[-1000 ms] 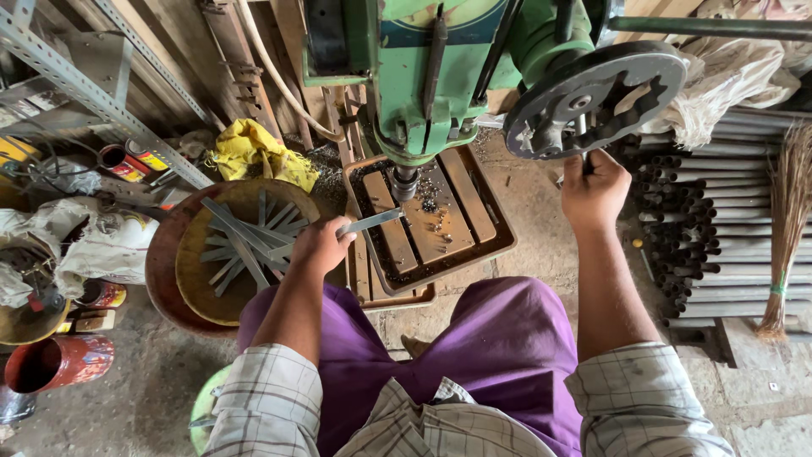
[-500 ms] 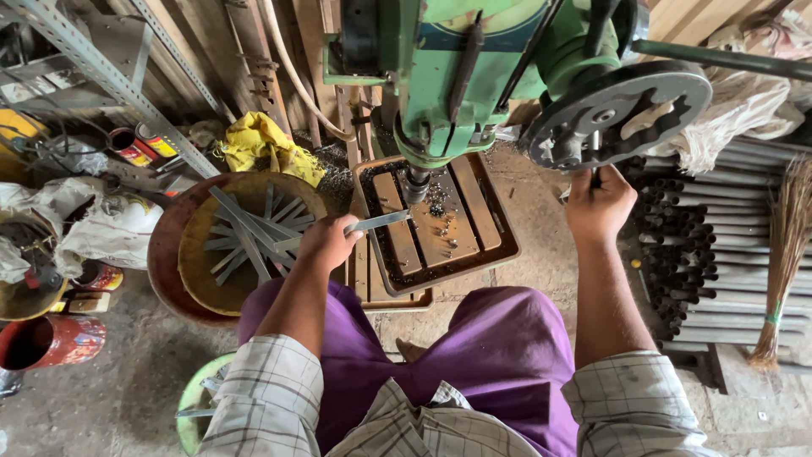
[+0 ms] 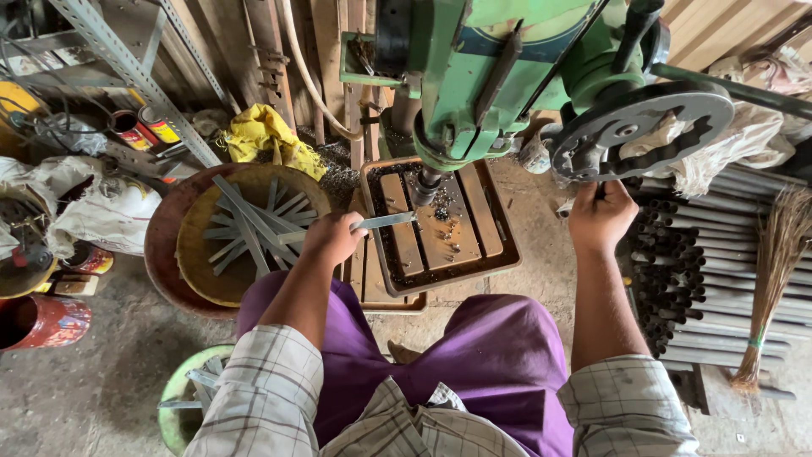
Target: The person operates a drill press to drill holes into small metal bars. They pick up a bar, position it under the drill bit, lower the spindle to drill, and then place the finished bar into a nearby container. This process is repeated for multiple bars.
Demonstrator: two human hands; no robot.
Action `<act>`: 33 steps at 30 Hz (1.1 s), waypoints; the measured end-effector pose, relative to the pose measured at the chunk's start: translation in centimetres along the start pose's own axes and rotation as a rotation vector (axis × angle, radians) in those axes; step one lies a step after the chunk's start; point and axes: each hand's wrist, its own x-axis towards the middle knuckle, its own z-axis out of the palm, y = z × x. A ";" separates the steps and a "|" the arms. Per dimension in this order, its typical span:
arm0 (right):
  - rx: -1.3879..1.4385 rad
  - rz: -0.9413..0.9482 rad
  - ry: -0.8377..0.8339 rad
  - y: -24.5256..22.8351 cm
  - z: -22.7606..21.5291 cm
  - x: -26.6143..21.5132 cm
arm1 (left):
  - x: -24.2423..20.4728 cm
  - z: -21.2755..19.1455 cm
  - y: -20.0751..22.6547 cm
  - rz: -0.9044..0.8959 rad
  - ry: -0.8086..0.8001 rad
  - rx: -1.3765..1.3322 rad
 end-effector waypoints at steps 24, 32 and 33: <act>-0.245 0.230 -0.361 -4.3 -7.7 1.4 | -0.8 -0.2 0.3 -0.015 0.030 -0.055; -0.154 0.220 -0.390 -8.2 -11.5 3.1 | 0.1 0.6 -1.3 -0.015 -0.067 0.011; -0.152 0.226 -0.383 -8.0 -11.0 2.9 | 0.2 0.3 -1.2 -0.064 -0.040 0.078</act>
